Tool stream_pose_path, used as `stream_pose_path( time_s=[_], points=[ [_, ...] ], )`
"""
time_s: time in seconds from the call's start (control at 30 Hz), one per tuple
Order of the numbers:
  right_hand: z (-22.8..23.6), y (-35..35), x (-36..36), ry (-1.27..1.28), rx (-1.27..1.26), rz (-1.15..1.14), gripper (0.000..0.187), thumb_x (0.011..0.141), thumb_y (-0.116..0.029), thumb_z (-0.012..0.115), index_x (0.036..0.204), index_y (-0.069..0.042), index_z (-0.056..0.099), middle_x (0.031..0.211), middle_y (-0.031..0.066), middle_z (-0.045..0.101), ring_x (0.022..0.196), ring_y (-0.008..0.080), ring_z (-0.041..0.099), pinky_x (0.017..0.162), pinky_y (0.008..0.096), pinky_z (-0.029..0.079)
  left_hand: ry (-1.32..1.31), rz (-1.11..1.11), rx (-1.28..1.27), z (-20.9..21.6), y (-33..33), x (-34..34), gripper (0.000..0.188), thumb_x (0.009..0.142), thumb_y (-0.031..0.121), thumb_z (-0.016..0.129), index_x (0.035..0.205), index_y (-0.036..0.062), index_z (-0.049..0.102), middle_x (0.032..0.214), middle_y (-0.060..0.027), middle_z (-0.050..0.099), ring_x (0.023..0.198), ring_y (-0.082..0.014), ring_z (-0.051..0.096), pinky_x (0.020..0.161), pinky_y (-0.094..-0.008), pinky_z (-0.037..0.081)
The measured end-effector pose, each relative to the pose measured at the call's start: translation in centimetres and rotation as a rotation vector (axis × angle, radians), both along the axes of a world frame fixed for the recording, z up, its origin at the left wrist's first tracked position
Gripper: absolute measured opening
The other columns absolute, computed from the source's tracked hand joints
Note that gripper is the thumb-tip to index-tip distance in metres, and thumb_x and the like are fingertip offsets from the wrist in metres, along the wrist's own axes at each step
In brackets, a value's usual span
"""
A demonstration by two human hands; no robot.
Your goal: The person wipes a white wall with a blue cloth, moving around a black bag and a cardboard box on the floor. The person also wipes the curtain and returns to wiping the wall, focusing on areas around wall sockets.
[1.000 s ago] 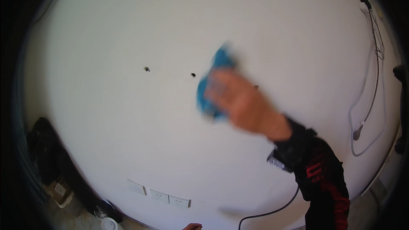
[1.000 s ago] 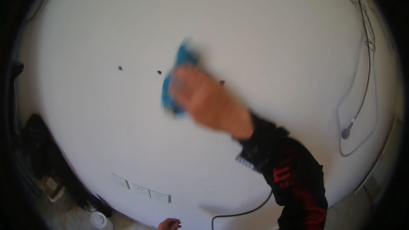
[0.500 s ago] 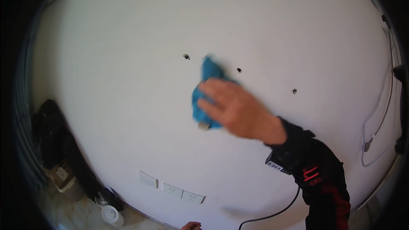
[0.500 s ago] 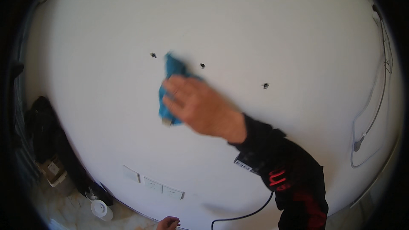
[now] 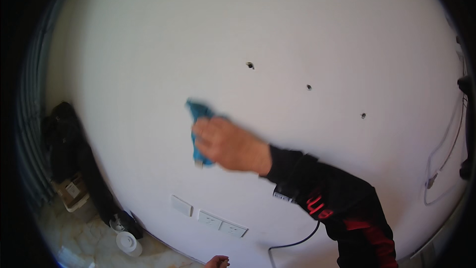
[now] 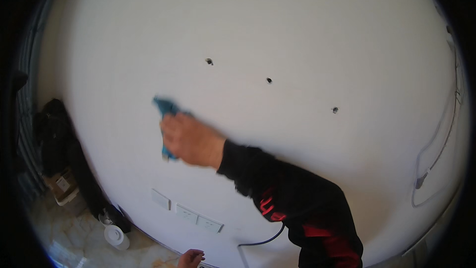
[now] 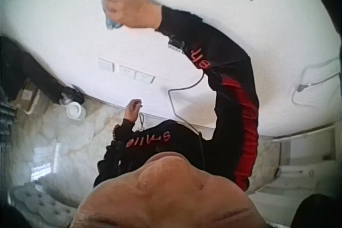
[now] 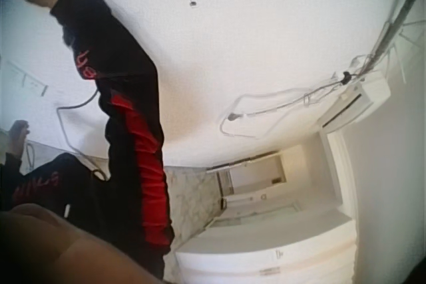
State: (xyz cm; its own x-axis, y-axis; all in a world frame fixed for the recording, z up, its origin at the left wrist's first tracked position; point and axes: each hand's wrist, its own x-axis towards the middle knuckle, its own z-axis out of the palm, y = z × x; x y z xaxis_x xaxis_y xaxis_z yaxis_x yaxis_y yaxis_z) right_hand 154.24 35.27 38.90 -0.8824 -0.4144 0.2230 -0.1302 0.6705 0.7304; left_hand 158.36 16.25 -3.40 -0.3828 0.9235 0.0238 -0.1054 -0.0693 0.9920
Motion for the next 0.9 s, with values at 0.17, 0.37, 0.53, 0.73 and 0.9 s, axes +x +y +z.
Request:
stream_pose_path(
  time_s=[0.17, 0.37, 0.53, 0.73, 0.9],
  points=[
    [0.4, 0.4, 3.1, 0.242, 0.003, 0.097, 0.022, 0.077, -0.009, 0.058, 0.096, 0.001, 0.063, 0.119, 0.0184, 0.058, 0.112, 0.0310, 0.053, 0.093, 0.0378, 0.044, 0.123, -0.044, -0.014, 0.2, 0.8, 0.5, 0.020, 0.093, 0.010, 0.057, 0.109, -0.0027, 0.061, 0.093, -0.0124, 0.067, 0.083, -0.0206, 0.068, 0.073, -0.0316, 0.054],
    [6.3, 2.0, 15.8, 0.675, -0.022, -0.044, 0.043, 0.066, 0.006, 0.060, 0.108, -0.004, 0.062, 0.128, 0.0170, 0.053, 0.118, 0.0364, 0.051, 0.098, 0.0443, 0.042, 0.134, -0.148, -0.010, 1.5, 2.2, 2.2, 0.020, 0.094, 0.010, 0.057, 0.109, -0.0030, 0.061, 0.093, -0.0118, 0.067, 0.085, -0.0198, 0.067, 0.073, -0.0312, 0.053],
    [5.4, 1.1, 30.7, 1.030, -0.011, -0.330, 0.052, 0.072, 0.011, 0.054, 0.122, -0.003, 0.060, 0.137, 0.0173, 0.048, 0.125, 0.0358, 0.046, 0.103, 0.0421, 0.038, 0.193, -0.203, 0.049, 3.8, 4.9, 2.6, 0.020, 0.095, 0.011, 0.057, 0.110, -0.0025, 0.060, 0.094, -0.0115, 0.067, 0.084, -0.0197, 0.067, 0.075, -0.0311, 0.053],
    [1.5, 1.9, 38.9, 1.469, -0.087, -0.372, 0.047, 0.083, 0.000, 0.051, 0.129, -0.004, 0.054, 0.143, 0.0192, 0.041, 0.128, 0.0381, 0.040, 0.105, 0.0452, 0.033, 0.313, -0.151, 0.073, 15.0, 7.9, 2.2, 0.023, 0.088, 0.004, 0.063, 0.110, -0.0007, 0.061, 0.103, -0.0148, 0.065, 0.096, -0.0195, 0.066, 0.082, -0.0310, 0.052],
    [2.2, 2.0, 34.2, 1.323, -0.089, -0.381, 0.061, 0.072, 0.008, 0.053, 0.132, -0.004, 0.053, 0.141, 0.0204, 0.041, 0.128, 0.0408, 0.039, 0.107, 0.0484, 0.030, 0.759, 0.175, 0.711, 27.7, 8.8, 5.2, 0.035, 0.078, -0.007, 0.063, 0.112, -0.0005, 0.060, 0.118, -0.0205, 0.057, 0.107, -0.0363, 0.058, 0.090, -0.0387, 0.049]
  ],
)
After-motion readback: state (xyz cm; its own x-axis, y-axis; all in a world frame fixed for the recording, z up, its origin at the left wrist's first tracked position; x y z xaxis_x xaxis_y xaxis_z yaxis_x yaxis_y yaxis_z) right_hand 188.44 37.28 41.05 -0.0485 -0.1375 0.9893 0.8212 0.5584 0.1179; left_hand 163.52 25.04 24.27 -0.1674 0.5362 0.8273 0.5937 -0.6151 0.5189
